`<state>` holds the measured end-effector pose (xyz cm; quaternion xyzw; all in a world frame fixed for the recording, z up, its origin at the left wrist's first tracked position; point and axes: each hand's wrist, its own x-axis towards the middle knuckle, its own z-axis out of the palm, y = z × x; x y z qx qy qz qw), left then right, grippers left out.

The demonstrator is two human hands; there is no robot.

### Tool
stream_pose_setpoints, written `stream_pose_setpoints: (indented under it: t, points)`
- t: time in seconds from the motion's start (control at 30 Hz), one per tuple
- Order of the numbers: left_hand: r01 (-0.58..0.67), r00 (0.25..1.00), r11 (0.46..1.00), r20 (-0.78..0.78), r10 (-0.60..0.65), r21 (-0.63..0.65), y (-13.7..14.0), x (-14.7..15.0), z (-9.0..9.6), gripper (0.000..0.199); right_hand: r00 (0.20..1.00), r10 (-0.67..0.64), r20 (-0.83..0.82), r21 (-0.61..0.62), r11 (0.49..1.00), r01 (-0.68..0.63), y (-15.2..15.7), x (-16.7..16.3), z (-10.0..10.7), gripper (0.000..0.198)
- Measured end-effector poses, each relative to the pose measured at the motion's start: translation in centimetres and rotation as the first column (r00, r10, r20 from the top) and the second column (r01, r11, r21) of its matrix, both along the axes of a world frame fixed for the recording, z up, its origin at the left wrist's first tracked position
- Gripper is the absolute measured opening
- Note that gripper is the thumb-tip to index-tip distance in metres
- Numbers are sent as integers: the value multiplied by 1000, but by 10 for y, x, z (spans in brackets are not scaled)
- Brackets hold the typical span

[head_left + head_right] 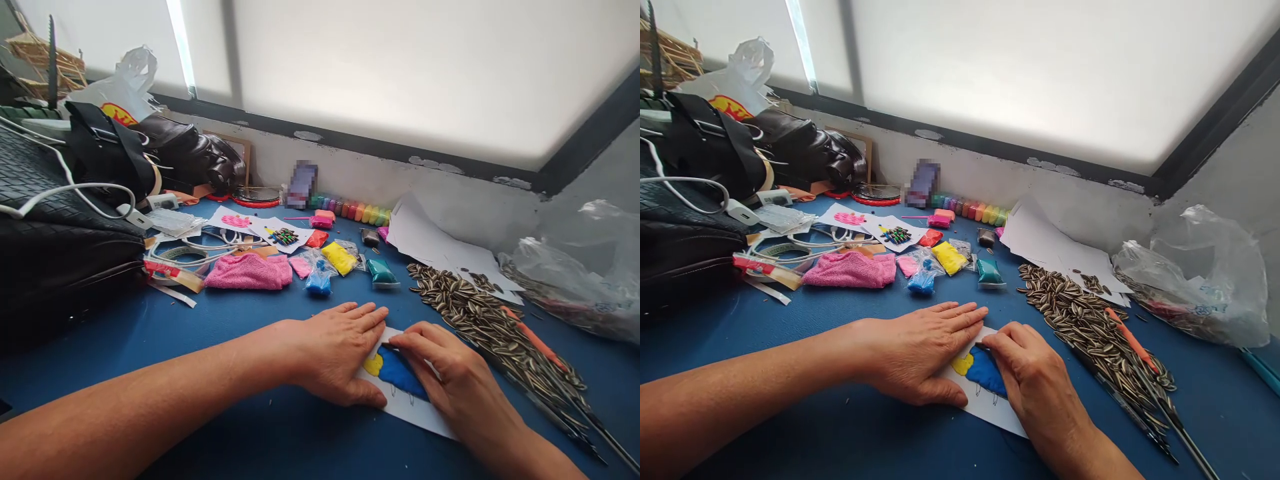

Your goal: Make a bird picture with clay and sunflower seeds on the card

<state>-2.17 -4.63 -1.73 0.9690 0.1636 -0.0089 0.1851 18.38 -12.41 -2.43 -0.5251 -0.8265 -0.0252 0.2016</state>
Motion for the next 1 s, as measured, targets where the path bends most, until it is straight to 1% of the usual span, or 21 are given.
stream_pose_setpoints:
  t: [0.3, 0.47, 0.63, 0.73, 1.0]
  points:
    - [9, 1000, 1000, 14, -9, 7, -1, 0, -1, 84, 1000, 22, 2, 57, 998, -22, 0, -1, 0, 20]
    - [8, 1000, 1000, -2, -8, 7, -2, 0, 0, 82, 1000, -1, -3, 78, 997, 1, 2, -1, -2, 21]
    - [7, 1000, 1000, -2, -7, -6, -2, 0, 0, 83, 999, -32, 22, 67, 997, 30, 6, -1, -3, 24]
    - [8, 1000, 1000, -2, -8, -8, -1, 0, 0, 83, 999, -40, 18, 38, 999, 39, 7, -1, -4, 25]
    - [13, 1000, 1000, 21, -13, -21, -1, 1, 2, 83, 999, -48, -10, -20, 999, 48, 10, -3, -2, 14]
